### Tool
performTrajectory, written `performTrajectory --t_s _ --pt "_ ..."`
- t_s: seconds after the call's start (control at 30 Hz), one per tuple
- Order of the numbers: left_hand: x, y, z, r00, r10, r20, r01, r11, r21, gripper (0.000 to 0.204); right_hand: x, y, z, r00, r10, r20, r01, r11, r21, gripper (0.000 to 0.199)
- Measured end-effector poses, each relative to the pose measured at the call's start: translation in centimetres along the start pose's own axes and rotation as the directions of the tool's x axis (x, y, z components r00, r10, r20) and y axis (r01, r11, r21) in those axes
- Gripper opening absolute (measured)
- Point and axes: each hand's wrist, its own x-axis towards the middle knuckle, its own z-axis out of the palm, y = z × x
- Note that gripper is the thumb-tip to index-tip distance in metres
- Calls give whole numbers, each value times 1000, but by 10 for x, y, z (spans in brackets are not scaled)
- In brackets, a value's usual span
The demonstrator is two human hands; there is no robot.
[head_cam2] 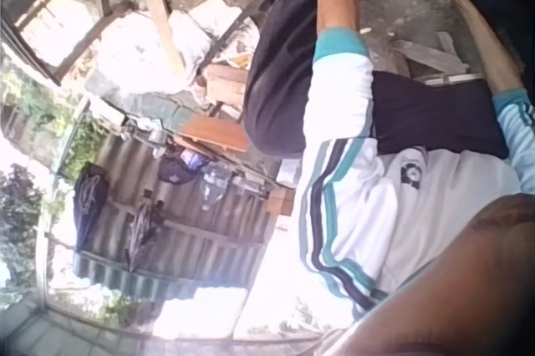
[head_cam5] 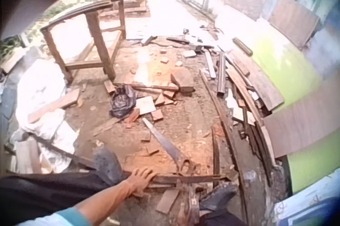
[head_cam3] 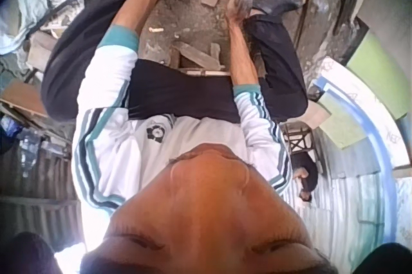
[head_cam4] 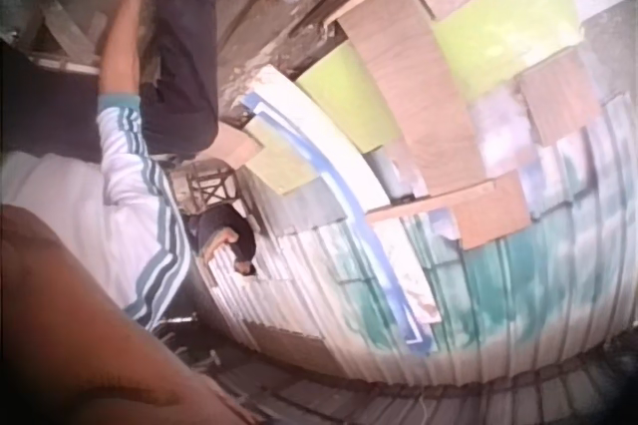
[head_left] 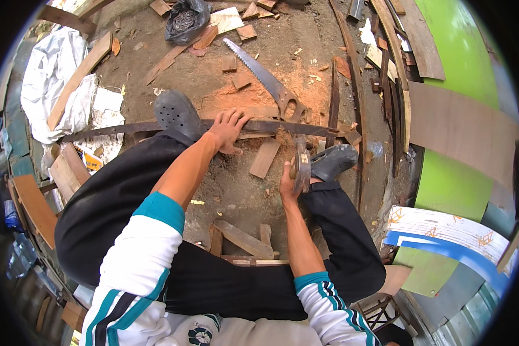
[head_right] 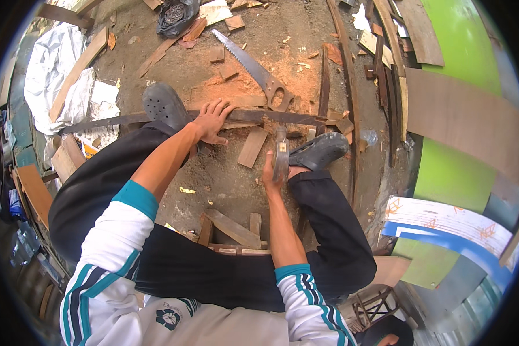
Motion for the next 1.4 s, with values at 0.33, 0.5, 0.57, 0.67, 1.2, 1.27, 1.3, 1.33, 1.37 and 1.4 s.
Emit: performTrajectory --t_s 0.33,0.5,0.57,0.67,1.2,1.27,1.3,1.33,1.37,1.4 --pt "5 3 -5 1000 23 -20 -23 1000 7 121 39 -1 12 969 232 84 -222 969 -108 31" --pt "2 1 -3 1000 16 -16 -17 1000 -16 122 17 -8 -2 993 -103 50 97 989 114 26" --pt "8 5 -9 999 36 -21 -36 999 -6 123 15 15 -2 965 -198 171 206 978 -29 23" --pt "2 -1 0 999 19 -31 -19 1000 -15 124 22 -49 -3 923 237 304 -142 942 -306 13" --pt "8 -5 9 996 57 -70 -59 998 -18 125 17 -100 -12 919 211 332 -37 887 -460 28" --pt "8 -10 13 996 48 -75 -48 999 5 124 9 -102 -12 930 25 367 115 929 -353 31" --pt "10 -10 14 996 48 -79 -46 999 18 124 6 -101 -12 928 -58 367 177 937 -300 31" --pt "14 -10 14 997 50 -66 -47 998 41 124 5 -99 -12 921 -141 363 241 938 -248 31" --pt "13 -9 12 998 46 -50 -43 997 60 124 5 -98 -15 922 -124 366 232 935 -269 36" --pt "12 -7 10 999 42 -34 -39 996 78 124 6 -97 -16 919 -28 393 176 922 -345 38"
